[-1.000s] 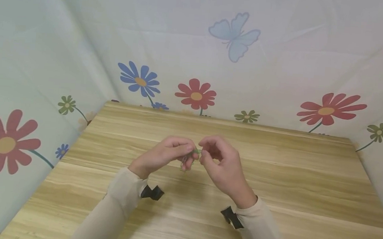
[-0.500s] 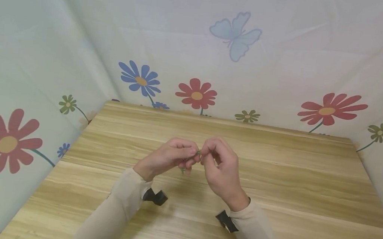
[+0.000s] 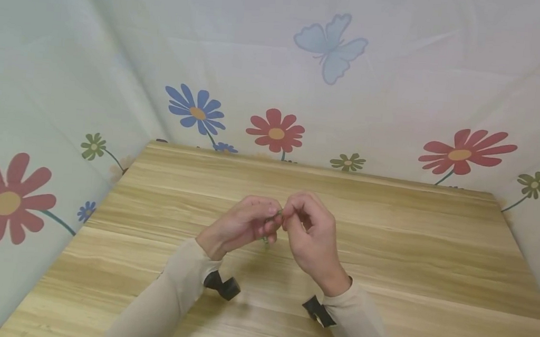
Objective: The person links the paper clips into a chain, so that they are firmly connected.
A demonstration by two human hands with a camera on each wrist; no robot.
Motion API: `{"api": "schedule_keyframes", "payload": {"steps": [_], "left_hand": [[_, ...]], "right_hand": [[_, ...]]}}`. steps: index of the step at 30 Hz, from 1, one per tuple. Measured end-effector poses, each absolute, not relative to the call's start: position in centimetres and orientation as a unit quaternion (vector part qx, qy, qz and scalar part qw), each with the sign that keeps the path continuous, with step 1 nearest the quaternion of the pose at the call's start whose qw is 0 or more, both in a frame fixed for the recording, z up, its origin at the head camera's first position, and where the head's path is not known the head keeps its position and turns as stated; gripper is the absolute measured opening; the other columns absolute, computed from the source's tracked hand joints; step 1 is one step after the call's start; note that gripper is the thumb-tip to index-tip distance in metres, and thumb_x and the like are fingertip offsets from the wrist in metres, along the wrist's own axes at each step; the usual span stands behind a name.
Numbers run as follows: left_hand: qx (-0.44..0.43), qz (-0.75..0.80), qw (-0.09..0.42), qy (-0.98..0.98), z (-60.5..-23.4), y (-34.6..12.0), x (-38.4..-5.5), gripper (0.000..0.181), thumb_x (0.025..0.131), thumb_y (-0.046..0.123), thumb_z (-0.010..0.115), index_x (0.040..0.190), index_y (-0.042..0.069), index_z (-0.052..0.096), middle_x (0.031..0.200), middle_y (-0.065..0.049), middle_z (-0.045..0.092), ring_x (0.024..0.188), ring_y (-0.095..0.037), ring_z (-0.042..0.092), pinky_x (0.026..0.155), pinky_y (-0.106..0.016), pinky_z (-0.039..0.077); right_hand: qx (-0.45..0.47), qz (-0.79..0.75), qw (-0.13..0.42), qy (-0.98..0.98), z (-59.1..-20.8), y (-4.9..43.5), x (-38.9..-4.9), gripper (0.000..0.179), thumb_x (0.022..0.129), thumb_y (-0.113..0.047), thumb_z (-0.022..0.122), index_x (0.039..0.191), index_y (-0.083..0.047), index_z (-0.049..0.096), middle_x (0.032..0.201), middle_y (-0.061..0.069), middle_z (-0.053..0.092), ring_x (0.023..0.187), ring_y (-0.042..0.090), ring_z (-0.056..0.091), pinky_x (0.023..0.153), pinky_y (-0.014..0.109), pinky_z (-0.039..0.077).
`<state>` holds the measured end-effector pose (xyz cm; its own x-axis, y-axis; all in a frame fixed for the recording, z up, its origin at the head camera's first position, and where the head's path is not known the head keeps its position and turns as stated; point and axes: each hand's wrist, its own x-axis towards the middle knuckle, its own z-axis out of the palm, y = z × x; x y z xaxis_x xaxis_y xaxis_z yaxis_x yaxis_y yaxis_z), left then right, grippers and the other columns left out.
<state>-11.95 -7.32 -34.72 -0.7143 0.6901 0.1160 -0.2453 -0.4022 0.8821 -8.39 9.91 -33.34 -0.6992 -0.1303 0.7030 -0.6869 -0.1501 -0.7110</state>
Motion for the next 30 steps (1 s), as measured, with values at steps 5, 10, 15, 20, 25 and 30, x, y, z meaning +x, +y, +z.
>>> {"api": "schedule_keyframes", "payload": {"steps": [5, 10, 15, 20, 25, 30], "left_hand": [[0.206, 0.814, 0.29, 0.458, -34.5, -7.0, -11.7, 0.029, 0.099, 0.01, 0.048, 0.082, 0.012, 0.072, 0.069, 0.003, 0.055, 0.059, -0.007, 0.049, 0.064, -0.022, 0.055], [0.188, 0.819, 0.29, 0.459, -34.4, -6.9, -11.6, 0.026, 0.097, 0.011, 0.05, 0.081, 0.012, 0.071, 0.07, 0.003, 0.056, 0.059, -0.006, 0.05, 0.063, -0.021, 0.054], [0.188, 0.813, 0.278, 0.477, -34.3, -7.0, -11.6, 0.025, 0.097, 0.012, 0.051, 0.081, 0.013, 0.071, 0.071, 0.003, 0.056, 0.061, -0.006, 0.051, 0.067, -0.021, 0.055], [0.211, 0.765, 0.249, 0.555, -34.0, -7.5, -11.7, 0.024, 0.1, 0.015, 0.052, 0.087, 0.002, 0.067, 0.071, -0.001, 0.053, 0.06, -0.01, 0.05, 0.068, -0.028, 0.058], [0.237, 0.698, 0.21, 0.642, -33.4, -8.1, -11.8, 0.028, 0.104, 0.019, 0.054, 0.101, -0.007, 0.064, 0.073, -0.006, 0.055, 0.063, -0.018, 0.054, 0.07, -0.037, 0.06], [0.263, 0.695, 0.168, 0.648, -33.1, -8.1, -11.7, 0.019, 0.104, 0.013, 0.056, 0.105, -0.004, 0.064, 0.076, -0.008, 0.055, 0.064, -0.02, 0.055, 0.07, -0.036, 0.059]], "right_hand": [[0.333, 0.688, 0.204, -0.612, -33.4, 9.8, -8.5, 0.017, 0.09, 0.023, 0.05, 0.086, 0.008, 0.056, 0.088, 0.016, 0.053, 0.071, 0.018, 0.054, 0.065, 0.023, 0.051], [0.335, 0.686, 0.21, -0.61, -33.4, 9.8, -8.5, 0.017, 0.09, 0.023, 0.05, 0.086, 0.008, 0.056, 0.087, 0.017, 0.053, 0.071, 0.018, 0.055, 0.064, 0.024, 0.051], [0.338, 0.682, 0.206, -0.614, -33.5, 9.8, -8.7, 0.016, 0.09, 0.023, 0.05, 0.087, 0.008, 0.056, 0.087, 0.017, 0.053, 0.071, 0.019, 0.055, 0.065, 0.024, 0.051], [0.32, 0.691, 0.17, -0.625, -33.3, 10.3, -8.7, 0.016, 0.09, 0.022, 0.05, 0.092, 0.007, 0.055, 0.087, 0.015, 0.055, 0.069, 0.018, 0.057, 0.065, 0.023, 0.054], [0.287, 0.717, 0.13, -0.622, -32.9, 10.8, -8.7, 0.011, 0.092, 0.019, 0.053, 0.094, 0.008, 0.054, 0.088, 0.011, 0.057, 0.068, 0.018, 0.059, 0.063, 0.025, 0.055], [0.288, 0.73, 0.126, -0.607, -32.9, 10.8, -8.7, 0.011, 0.092, 0.02, 0.053, 0.094, 0.01, 0.054, 0.089, 0.01, 0.057, 0.067, 0.018, 0.058, 0.062, 0.025, 0.055]]}}
